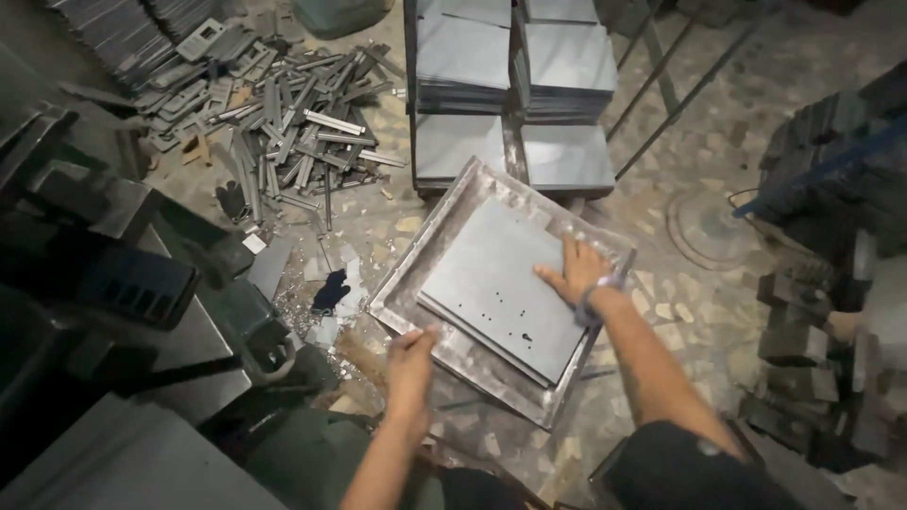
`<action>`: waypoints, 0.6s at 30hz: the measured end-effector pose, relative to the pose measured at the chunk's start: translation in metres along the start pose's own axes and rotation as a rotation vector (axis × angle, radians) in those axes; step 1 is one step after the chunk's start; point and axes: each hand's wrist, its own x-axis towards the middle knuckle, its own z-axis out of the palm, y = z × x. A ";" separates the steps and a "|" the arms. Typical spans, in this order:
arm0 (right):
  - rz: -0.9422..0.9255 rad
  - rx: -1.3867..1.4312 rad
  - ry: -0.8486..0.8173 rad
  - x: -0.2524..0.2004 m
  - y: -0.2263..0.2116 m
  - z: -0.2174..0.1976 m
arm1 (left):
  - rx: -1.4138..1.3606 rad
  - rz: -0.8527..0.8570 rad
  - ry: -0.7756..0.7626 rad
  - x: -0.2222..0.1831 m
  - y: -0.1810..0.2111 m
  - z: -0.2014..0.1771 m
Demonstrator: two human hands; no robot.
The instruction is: Placing metal sheets into a stamping press, operating the machine, and inspecting the stamped plates.
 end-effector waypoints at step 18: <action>0.205 0.303 0.334 -0.022 -0.001 0.031 | 1.327 0.800 -0.232 0.116 0.037 0.039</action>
